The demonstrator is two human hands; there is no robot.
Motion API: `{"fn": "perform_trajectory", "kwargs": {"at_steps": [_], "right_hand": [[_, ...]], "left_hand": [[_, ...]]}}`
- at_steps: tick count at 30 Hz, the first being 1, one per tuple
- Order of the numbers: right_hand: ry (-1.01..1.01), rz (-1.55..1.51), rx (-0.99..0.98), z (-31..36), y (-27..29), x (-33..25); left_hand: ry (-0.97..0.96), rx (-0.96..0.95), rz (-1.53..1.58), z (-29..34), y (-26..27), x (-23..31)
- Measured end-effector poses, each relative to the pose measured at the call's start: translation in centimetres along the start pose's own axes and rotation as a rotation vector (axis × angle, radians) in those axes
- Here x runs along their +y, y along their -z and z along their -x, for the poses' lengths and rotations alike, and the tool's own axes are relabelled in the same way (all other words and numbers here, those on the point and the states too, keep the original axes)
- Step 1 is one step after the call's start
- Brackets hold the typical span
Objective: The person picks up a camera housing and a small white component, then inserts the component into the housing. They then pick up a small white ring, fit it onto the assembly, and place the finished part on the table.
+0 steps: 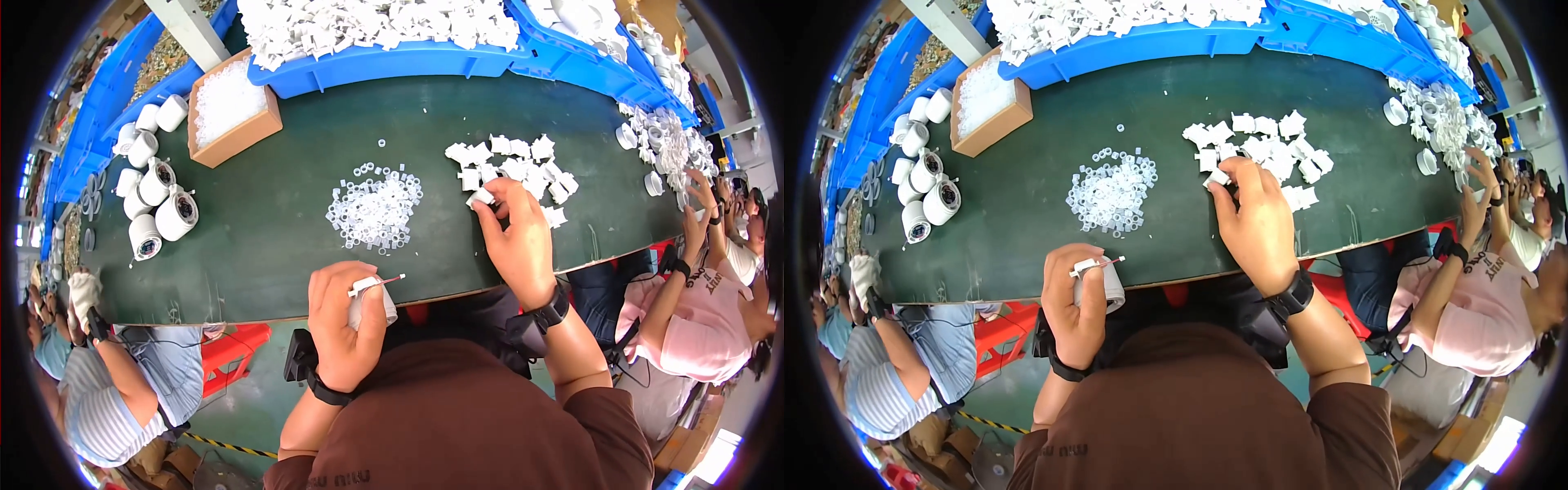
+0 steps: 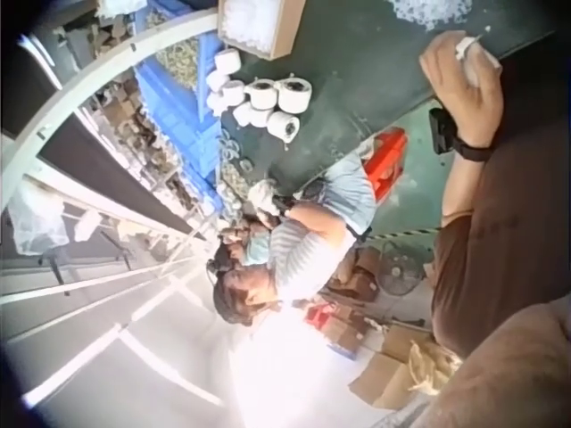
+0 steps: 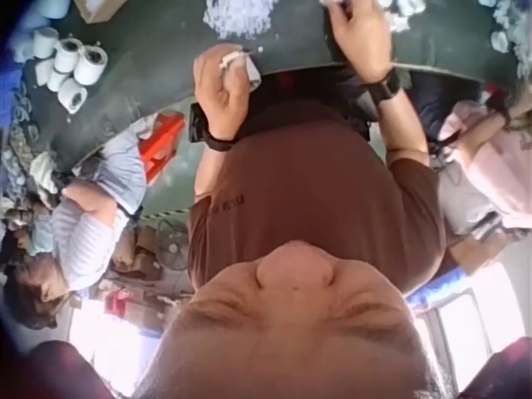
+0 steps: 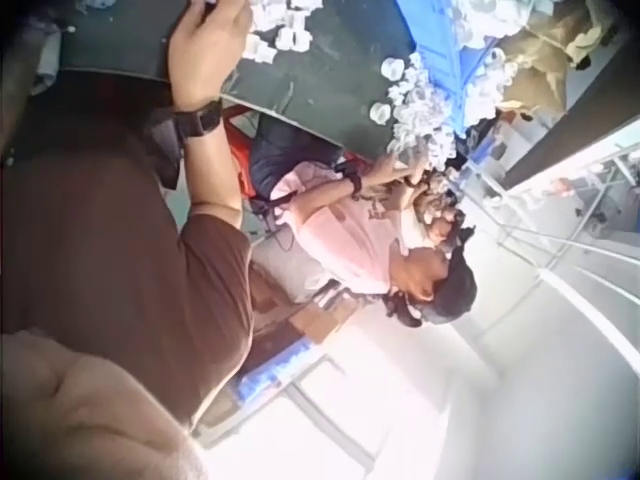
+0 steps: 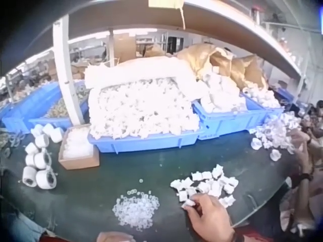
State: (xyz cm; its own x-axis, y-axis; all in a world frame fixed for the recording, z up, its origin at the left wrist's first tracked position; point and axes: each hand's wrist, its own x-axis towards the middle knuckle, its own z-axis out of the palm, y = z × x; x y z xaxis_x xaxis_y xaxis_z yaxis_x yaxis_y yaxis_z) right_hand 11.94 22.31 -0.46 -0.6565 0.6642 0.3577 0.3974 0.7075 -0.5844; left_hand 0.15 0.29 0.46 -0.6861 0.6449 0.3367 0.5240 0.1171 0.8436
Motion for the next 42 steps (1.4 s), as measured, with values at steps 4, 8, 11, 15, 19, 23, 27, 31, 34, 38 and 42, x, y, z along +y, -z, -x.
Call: {"fn": "perform_trajectory", "kwargs": {"at_steps": [4,8,11,15,19,23,27,31,34,38,42], "right_hand": [[-0.035,-0.061,-0.018,-0.1,0.5,-0.2],[-0.202,-0.588,-0.201,0.8,1.7,-2.3],[-0.375,-1.100,-0.508,2.3,1.4,-4.5],[-0.210,-0.943,-0.499,3.2,-0.2,-5.9],[-0.162,-0.867,-0.516,2.6,-0.3,-7.0],[-0.140,-0.887,-0.403,2.5,-1.0,-6.6],[-0.199,-1.097,-0.628,2.3,0.8,-7.0],[-0.080,-0.980,-0.577,3.0,-1.0,-8.4],[-0.122,-0.979,-0.558,3.5,-1.4,-8.3],[-0.104,-0.958,-0.534,3.6,-1.5,-8.3],[-0.039,-0.909,-0.516,3.3,-1.4,-8.4]], "left_hand": [[0.046,0.009,0.029,0.5,0.4,0.2],[0.019,-0.106,0.118,0.4,0.6,0.4],[-0.027,-0.168,0.198,0.1,-0.1,0.6],[-0.021,-0.178,0.198,0.2,-0.2,0.9],[-0.016,-0.139,0.127,0.5,0.4,0.8],[0.116,-0.034,0.166,1.0,0.4,0.8],[0.076,0.092,-0.037,0.7,0.6,0.2],[0.042,0.037,-0.089,0.2,0.5,1.0],[-0.003,0.027,-0.086,0.3,0.3,0.6],[-0.059,0.026,-0.099,0.2,0.4,0.4],[-0.031,0.024,-0.105,0.2,0.2,0.4]]}}
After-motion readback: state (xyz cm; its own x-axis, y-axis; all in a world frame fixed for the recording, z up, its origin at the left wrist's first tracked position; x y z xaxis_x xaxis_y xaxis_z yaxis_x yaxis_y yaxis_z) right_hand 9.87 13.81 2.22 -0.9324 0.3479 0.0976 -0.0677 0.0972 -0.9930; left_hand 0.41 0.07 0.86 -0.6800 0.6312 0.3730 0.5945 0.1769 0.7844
